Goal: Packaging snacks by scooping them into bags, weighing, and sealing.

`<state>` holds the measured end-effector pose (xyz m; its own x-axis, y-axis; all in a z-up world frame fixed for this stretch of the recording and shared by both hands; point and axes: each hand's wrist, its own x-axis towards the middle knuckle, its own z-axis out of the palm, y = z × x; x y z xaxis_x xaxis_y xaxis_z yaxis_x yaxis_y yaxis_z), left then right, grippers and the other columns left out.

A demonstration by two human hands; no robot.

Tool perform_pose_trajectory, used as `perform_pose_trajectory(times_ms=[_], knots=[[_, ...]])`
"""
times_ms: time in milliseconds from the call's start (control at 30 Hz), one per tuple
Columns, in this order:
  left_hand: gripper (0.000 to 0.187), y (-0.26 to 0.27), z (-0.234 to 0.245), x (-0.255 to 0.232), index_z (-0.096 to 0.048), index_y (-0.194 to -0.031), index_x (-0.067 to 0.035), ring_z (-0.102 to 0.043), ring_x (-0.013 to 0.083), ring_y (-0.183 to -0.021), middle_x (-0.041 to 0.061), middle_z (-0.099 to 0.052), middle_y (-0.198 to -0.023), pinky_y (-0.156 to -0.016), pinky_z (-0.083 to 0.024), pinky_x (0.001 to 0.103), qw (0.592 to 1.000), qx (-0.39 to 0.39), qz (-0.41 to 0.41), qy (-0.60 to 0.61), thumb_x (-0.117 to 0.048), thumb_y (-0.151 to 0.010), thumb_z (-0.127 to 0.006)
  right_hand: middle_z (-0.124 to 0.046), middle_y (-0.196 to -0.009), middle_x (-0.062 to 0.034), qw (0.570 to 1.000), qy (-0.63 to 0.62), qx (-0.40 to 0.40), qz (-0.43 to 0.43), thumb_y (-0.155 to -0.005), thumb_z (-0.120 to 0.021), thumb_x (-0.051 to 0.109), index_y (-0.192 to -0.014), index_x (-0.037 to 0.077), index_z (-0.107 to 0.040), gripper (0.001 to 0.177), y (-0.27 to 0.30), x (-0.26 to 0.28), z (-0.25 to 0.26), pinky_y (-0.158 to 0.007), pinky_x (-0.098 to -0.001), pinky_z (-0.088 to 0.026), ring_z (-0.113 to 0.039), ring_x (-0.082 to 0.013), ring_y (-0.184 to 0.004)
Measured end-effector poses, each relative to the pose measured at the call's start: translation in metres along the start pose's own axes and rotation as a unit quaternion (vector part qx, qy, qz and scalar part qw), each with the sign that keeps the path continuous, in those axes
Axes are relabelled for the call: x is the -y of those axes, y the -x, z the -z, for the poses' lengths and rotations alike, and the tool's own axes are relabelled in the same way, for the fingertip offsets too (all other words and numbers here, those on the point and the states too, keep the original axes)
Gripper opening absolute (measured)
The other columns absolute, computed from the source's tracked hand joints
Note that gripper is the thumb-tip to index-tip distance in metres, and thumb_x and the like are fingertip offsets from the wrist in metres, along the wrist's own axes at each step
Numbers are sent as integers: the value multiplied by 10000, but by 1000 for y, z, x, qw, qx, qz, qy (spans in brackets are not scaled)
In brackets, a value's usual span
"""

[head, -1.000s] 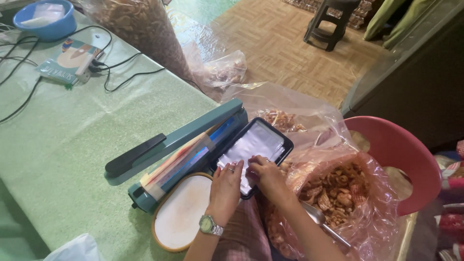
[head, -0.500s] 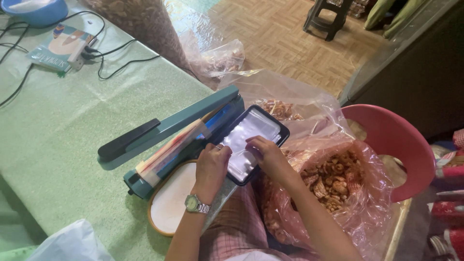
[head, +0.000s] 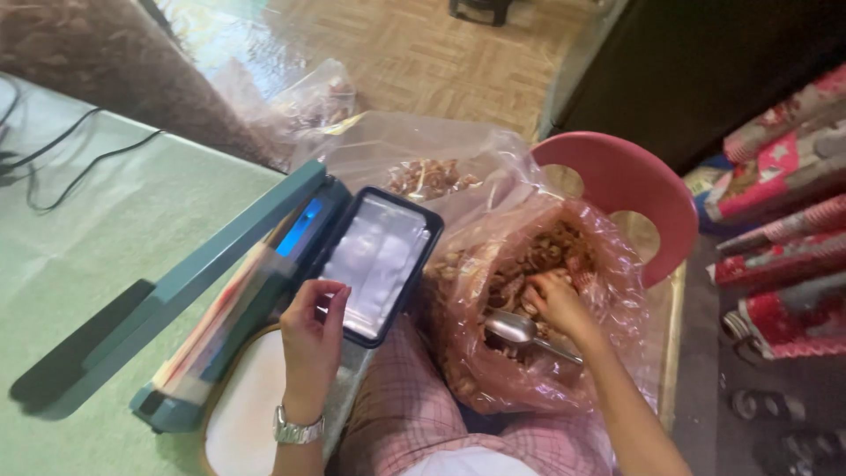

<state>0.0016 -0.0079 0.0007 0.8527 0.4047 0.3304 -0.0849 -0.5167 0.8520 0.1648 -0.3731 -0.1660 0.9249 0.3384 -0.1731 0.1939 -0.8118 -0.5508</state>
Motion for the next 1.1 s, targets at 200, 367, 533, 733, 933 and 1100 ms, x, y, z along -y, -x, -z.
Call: perform_pose_trajectory(times_ms=[200, 367, 533, 733, 933, 1100], knots=[[214, 27, -48, -19, -711, -1026, -80, -606, 54, -711, 5, -696, -824, -664, -505, 174, 966, 1, 105, 236, -65, -814, -736, -633, -985, -103, 974, 162, 156, 6, -818, -719, 219, -969, 84, -643, 216, 25, -92, -67, -742, -338, -497, -631, -225, -832], [54, 65, -107, -37, -646, -822, -53, -549, 101, -693, 23, -601, -760, -643, -429, 219, 921, 168, 54, 346, -28, -857, -677, -648, -900, -262, 945, 296, 137, 9, -806, -496, -31, -938, -23, -600, 168, 29, -101, -110, -699, -443, -534, -669, -332, -785], [172, 116, -160, 48, -605, -765, -113, -514, 45, -620, -19, -603, -691, -556, -416, 185, 909, 119, 227, 330, -101, -803, -773, -468, -532, 23, 977, 97, 163, -101, -1011, -93, 391, -1019, 145, -389, 385, 64, 0, -41, -922, -375, -553, -614, -166, -548], [202, 151, -173, 115, -629, -860, -114, -450, 43, -467, -4, -583, -633, -392, -330, 191, 895, 101, 289, 324, -22, -774, -787, -654, -847, -131, 981, 148, 83, -96, -1017, -378, 158, -1300, 67, -401, 299, 57, 13, 7, -490, -292, -619, -664, -190, -621], [176, 159, -182, 122, -639, -777, -75, -559, 88, -535, 51, -657, -670, -481, -438, 202, 866, 83, 310, 384, 6, -748, -792, -687, -831, -113, 907, 412, 38, -81, -806, -633, -6, -889, 57, -666, 109, 8, -57, 28, -626, -402, -574, -701, -260, -705], [160, 147, -183, 101, -635, -813, -8, -599, 172, -481, 172, -701, -691, -471, -497, 262, 812, 93, 361, 449, 45, -747, -770, -695, -949, -58, 890, 450, 37, -69, -758, -719, 55, -1045, 89, -656, 296, -20, -53, 11, -887, -387, -486, -679, -207, -892]])
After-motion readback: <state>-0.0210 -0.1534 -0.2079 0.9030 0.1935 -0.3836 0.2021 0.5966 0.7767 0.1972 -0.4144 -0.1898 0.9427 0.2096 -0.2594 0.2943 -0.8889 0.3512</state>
